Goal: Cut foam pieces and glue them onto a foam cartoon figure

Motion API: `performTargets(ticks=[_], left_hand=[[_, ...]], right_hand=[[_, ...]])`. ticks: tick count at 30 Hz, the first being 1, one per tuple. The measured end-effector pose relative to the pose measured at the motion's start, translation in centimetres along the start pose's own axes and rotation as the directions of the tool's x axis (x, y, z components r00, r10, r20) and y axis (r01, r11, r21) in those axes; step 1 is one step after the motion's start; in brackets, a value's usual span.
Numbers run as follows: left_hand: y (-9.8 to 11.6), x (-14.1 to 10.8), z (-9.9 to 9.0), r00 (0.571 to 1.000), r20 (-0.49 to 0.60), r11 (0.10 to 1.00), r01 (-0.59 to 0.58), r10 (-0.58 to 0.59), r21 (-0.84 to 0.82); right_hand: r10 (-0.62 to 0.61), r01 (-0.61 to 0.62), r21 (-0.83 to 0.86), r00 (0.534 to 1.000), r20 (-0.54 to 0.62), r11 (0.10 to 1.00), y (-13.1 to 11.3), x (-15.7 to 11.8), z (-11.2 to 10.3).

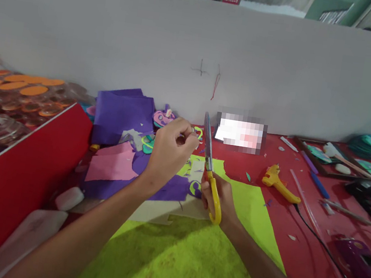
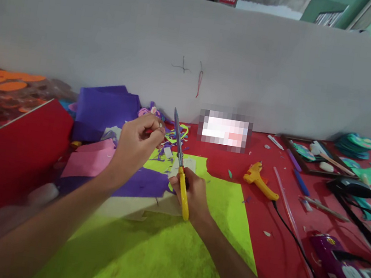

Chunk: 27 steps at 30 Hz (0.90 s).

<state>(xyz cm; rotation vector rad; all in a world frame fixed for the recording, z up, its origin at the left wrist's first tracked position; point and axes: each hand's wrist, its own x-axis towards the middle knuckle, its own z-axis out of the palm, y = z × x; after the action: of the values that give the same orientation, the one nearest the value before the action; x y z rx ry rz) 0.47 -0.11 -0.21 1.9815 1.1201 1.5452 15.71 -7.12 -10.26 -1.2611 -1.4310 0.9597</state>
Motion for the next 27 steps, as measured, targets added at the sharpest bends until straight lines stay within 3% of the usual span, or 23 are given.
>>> performTargets(ticks=[13,19,27], left_hand=[[0.08,-0.11,0.06,0.981,0.181,0.989,0.096,-0.075,-0.109],[0.26,-0.07,0.15,0.976,0.195,0.969,0.139,-0.099,-0.202],[-0.14,0.16,0.08,0.983,0.165,0.972,0.116,-0.083,-0.203]], right_hand=[[0.018,-0.018,-0.001,1.000,-0.010,1.000,0.08,0.01,0.14],[0.035,-0.035,0.007,0.999,-0.009,0.999,-0.09,-0.02,0.09],[0.025,-0.025,0.037,1.000,0.007,0.999,0.07,-0.04,0.02]])
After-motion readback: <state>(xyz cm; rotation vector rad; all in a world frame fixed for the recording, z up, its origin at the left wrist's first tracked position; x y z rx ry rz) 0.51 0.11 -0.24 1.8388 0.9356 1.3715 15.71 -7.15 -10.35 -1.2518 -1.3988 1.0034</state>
